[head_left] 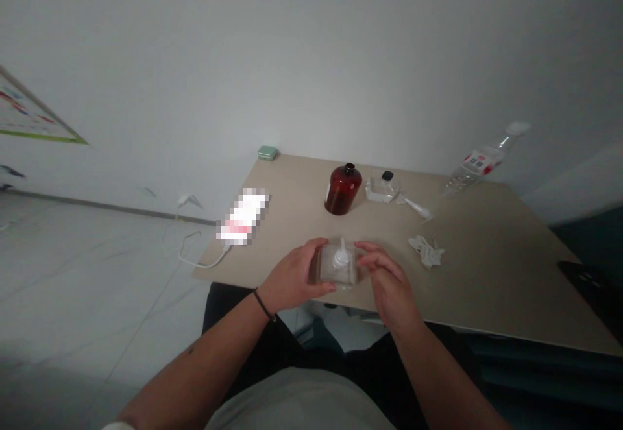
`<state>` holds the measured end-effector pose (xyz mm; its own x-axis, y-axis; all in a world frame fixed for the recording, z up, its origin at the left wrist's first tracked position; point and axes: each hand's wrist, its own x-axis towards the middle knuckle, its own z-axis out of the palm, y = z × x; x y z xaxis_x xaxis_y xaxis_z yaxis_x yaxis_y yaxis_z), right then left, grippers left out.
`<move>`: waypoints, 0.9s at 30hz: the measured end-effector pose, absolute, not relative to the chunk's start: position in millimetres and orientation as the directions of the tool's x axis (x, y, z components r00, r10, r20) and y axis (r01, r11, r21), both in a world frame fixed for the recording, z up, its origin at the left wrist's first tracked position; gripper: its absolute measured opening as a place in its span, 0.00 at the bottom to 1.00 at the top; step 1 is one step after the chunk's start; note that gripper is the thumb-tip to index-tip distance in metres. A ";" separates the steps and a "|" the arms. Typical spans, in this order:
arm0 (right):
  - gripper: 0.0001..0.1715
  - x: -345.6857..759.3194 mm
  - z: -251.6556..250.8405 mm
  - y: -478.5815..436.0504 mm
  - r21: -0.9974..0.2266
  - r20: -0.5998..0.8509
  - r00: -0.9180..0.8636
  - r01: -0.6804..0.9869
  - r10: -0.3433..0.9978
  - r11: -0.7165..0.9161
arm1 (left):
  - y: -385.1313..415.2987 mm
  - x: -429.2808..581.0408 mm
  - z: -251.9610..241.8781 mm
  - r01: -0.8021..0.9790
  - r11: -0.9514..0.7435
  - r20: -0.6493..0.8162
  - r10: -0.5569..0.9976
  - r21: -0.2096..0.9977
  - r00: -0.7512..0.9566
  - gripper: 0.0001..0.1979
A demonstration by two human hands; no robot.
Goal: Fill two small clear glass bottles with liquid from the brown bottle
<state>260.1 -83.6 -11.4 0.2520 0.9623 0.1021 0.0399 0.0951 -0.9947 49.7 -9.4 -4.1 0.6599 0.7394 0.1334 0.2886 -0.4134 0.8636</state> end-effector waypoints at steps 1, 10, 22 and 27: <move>0.12 260.2 -10.9 -82.2 -0.995 0.098 0.231 0.041 0.968 0.091 | -8.6 49.5 -5.0 0.266 -0.389 0.129 0.741 0.882 0.659 0.41; 0.23 269.9 40.7 -69.5 -0.996 0.079 -0.399 0.005 0.914 0.088 | -11.2 42.5 17.2 -0.159 -0.082 0.177 0.538 0.984 0.824 0.39; 0.23 270.0 76.8 -114.7 -0.886 0.267 -0.292 0.300 0.919 0.352 | -59.1 46.1 43.1 0.069 -0.392 0.260 0.721 0.917 0.642 0.41; 0.20 263.6 69.4 -131.8 -0.829 0.315 -0.187 0.423 0.930 0.366 | -76.0 52.1 29.0 0.205 -0.524 0.338 0.754 0.827 0.564 0.40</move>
<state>263.6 -131.8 69.4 -0.1872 0.9304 0.3151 0.4228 0.3659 -0.8291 52.1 -76.0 29.0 0.5639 0.7536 0.3378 0.2046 -0.5237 0.8270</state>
